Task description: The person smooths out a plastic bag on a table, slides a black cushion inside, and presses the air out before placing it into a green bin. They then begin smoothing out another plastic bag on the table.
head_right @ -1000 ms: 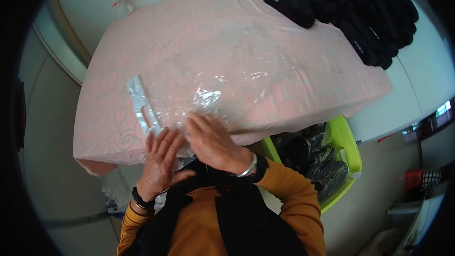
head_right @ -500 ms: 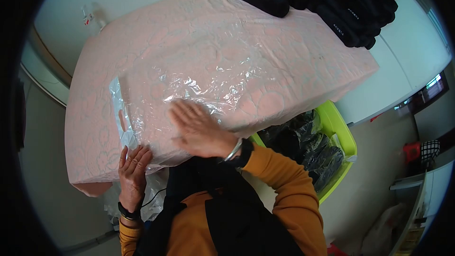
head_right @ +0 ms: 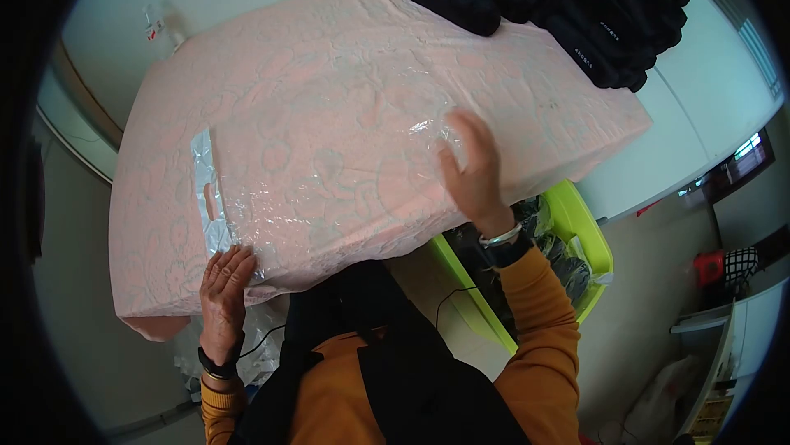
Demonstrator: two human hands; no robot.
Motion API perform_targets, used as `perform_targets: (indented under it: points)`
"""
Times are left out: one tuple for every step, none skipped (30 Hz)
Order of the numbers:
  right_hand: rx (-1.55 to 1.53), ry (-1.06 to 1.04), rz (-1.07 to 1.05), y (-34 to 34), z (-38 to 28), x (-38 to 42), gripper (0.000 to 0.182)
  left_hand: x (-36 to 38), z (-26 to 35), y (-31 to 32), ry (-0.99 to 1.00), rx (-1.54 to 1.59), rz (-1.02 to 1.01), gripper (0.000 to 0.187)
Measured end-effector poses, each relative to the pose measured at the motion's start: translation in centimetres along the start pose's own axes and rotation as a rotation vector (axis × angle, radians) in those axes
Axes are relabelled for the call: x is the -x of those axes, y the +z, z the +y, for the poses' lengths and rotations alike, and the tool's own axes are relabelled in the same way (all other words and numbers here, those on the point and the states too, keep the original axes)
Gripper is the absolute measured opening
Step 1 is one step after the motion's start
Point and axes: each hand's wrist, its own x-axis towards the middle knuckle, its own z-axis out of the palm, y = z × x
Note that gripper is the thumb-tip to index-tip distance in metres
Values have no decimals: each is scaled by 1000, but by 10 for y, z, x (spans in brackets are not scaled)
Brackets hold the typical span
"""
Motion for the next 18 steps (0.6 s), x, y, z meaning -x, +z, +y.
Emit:
perform_targets:
  points:
    - [0,3,4,-4,3,-1,46,0,-1,-2,-1,-8,-10,37]
    - [-16,207,-62,-8,6,-3,45,-1,-1,-4,0,-19,-16,37]
    - [-32,408,-128,-12,9,-5,45,-1,-2,-6,-1,-29,-19,37]
    - [-49,608,-195,-15,10,-7,45,-1,-4,-7,1,-33,-14,37]
    - [-51,603,-191,-16,13,-6,45,0,-6,-9,-6,-58,-9,37]
    - [-103,599,-240,-14,18,-1,46,2,-9,-10,-15,-84,-5,36]
    - [-156,596,-290,-11,22,5,48,4,-12,-11,-25,-110,-3,36]
    - [-211,595,-340,-8,26,9,50,6,-15,-13,-25,-114,-2,36]
    - [-216,594,-339,-7,29,11,50,7,-18,-16,-39,-132,-3,35]
    - [-306,570,-323,-7,27,10,48,9,-21,-19,-51,-151,-5,34]
    - [-396,545,-306,-6,24,8,45,9,-23,-21,-63,-170,-6,34]
    - [-485,519,-288,-6,21,6,43,10,-25,-22,-61,-175,-6,34]
    - [-489,517,-285,-5,16,6,43,10,-27,-23,-63,-189,0,33]
    - [-551,606,-286,-3,9,6,37,10,-29,-24,-65,-204,7,32]
    - [-614,692,-288,-3,-9,-1,33,10,-30,-25,-68,-220,15,31]
    - [-678,776,-290,-2,-18,-4,29,7,-30,-26,-67,-229,21,31]
    - [-686,768,-288,0,-16,-4,29,4,-27,-25,-25,-221,35,31]
    - [-672,785,-415,4,-10,-3,26,1,-25,-24,16,-214,51,31]
